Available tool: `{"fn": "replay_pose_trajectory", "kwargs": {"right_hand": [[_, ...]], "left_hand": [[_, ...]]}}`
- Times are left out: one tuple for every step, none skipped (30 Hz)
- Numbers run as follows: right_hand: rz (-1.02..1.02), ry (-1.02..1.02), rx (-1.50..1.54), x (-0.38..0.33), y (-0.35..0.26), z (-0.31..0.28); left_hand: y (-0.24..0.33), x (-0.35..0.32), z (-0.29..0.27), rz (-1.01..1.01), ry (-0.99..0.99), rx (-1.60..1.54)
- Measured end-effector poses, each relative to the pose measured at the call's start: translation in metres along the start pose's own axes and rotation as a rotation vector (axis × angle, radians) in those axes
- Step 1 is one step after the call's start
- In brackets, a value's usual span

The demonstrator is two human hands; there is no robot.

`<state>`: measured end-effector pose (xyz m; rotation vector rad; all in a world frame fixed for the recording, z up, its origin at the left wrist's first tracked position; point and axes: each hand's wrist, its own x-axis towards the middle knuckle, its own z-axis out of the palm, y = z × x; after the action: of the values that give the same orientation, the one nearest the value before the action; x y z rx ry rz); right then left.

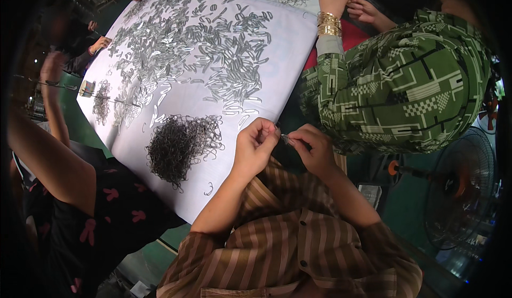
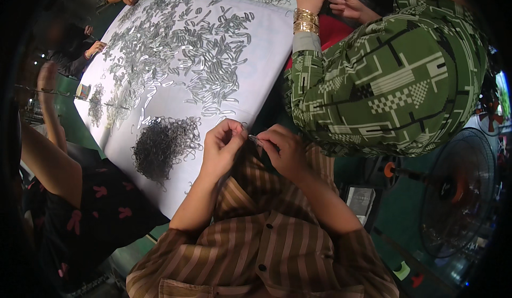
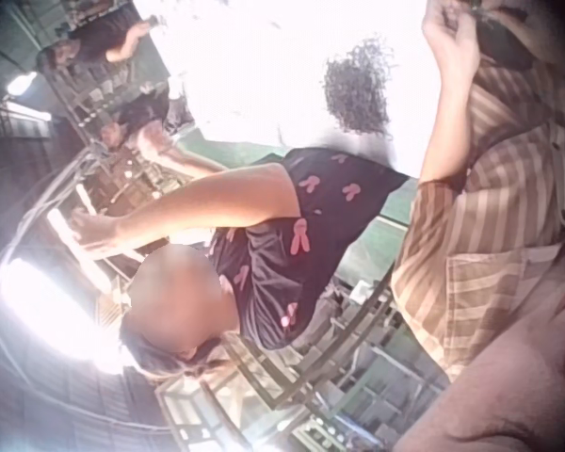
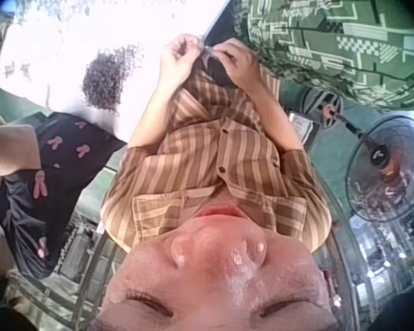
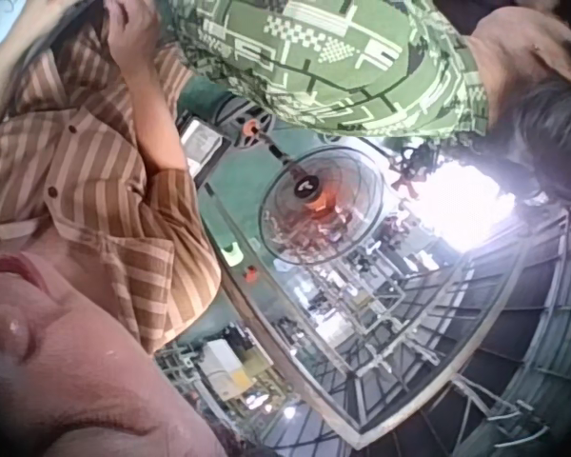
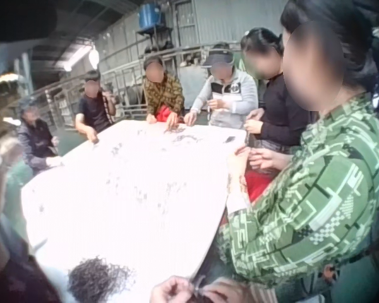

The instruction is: The person sits at a table with others and repeatedly picks up small metal paperclips from a large white sheet, linking them together by hand into chains. The person occasionally pauses to adjust the head-mounted camera before resuming the linking task.

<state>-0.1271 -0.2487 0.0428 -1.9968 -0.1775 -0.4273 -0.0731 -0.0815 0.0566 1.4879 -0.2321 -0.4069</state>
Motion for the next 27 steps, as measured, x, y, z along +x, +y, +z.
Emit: {"fn": "replay_pose_trajectory", "kwargs": {"right_hand": [[-0.015,-0.006,0.008,0.001,0.001,0.000],[-0.031,-0.012,0.016,0.000,0.002,0.000],[-0.047,-0.018,0.024,0.001,0.004,-0.001],[-0.042,-0.029,0.056,0.003,0.006,-0.001],[-0.038,-0.040,0.089,0.006,0.009,-0.002],[-0.034,-0.052,0.121,0.008,0.012,-0.003],[-0.005,-0.022,0.158,0.009,0.019,-0.002],[0.025,0.000,0.140,0.012,0.024,0.004],[0.056,0.021,0.122,0.018,0.028,0.013],[0.088,0.043,0.106,0.025,0.031,0.022],[0.124,0.002,0.053,0.032,0.034,0.030],[0.059,-0.023,0.002,0.039,0.040,0.041],[-0.005,-0.044,-0.054,0.046,0.049,0.053],[-0.071,-0.066,-0.107,0.052,0.055,0.064],[-0.065,-0.093,-0.156,0.058,0.059,0.074],[-0.060,-0.125,-0.204,0.065,0.059,0.083],[-0.055,-0.157,-0.252,0.070,0.060,0.087],[-0.049,-0.175,-0.282,0.074,0.059,0.088],[-0.046,-0.195,-0.316,0.076,0.057,0.089],[-0.043,-0.214,-0.349,0.077,0.054,0.090],[-0.012,-0.213,-0.347,0.079,0.050,0.090],[0.017,-0.212,-0.348,0.080,0.047,0.087],[0.047,-0.211,-0.348,0.080,0.047,0.085],[0.090,-0.196,-0.248,0.077,0.048,0.083],[0.140,-0.171,-0.155,0.074,0.049,0.078],[0.186,-0.150,-0.062,0.073,0.039,0.074],[0.371,-0.163,0.077,0.070,0.025,0.063]], "left_hand": [[-0.002,0.000,0.000,0.039,0.007,-0.011],[-0.003,0.000,0.001,0.079,0.015,-0.022],[-0.001,-0.003,0.004,0.213,-0.007,0.090],[0.002,-0.004,0.007,0.350,-0.031,0.206],[0.000,-0.005,0.006,0.403,-0.049,0.260],[-0.002,-0.006,0.004,0.428,-0.051,0.298],[-0.005,-0.009,0.003,0.449,-0.056,0.335],[-0.008,-0.012,0.003,0.469,-0.060,0.371],[-0.010,-0.014,0.002,0.475,-0.057,0.411],[-0.014,-0.015,0.001,0.492,-0.058,0.424],[-0.016,-0.017,0.002,0.507,-0.060,0.437],[-0.016,-0.018,0.003,0.521,-0.062,0.450],[-0.016,-0.018,0.006,0.561,-0.035,0.432],[-0.016,-0.019,0.007,0.559,-0.038,0.443],[-0.017,-0.021,0.007,0.557,-0.041,0.453],[-0.017,-0.023,0.007,0.553,-0.039,0.464],[-0.018,-0.024,0.006,0.569,-0.043,0.484],[-0.019,-0.024,0.006,0.584,-0.049,0.504],[-0.021,-0.027,0.004,0.601,-0.050,0.522],[-0.022,-0.029,0.004,0.607,-0.048,0.523],[-0.022,-0.030,0.003,0.614,-0.047,0.524],[-0.023,-0.030,0.004,0.623,-0.044,0.525],[-0.024,-0.032,0.004,0.621,-0.033,0.522],[-0.026,-0.033,0.004,0.619,-0.024,0.519],[-0.026,-0.033,0.002,0.620,-0.028,0.510],[-0.026,-0.033,0.001,0.606,-0.016,0.500],[-0.025,-0.033,0.000,0.592,-0.006,0.489]]}}
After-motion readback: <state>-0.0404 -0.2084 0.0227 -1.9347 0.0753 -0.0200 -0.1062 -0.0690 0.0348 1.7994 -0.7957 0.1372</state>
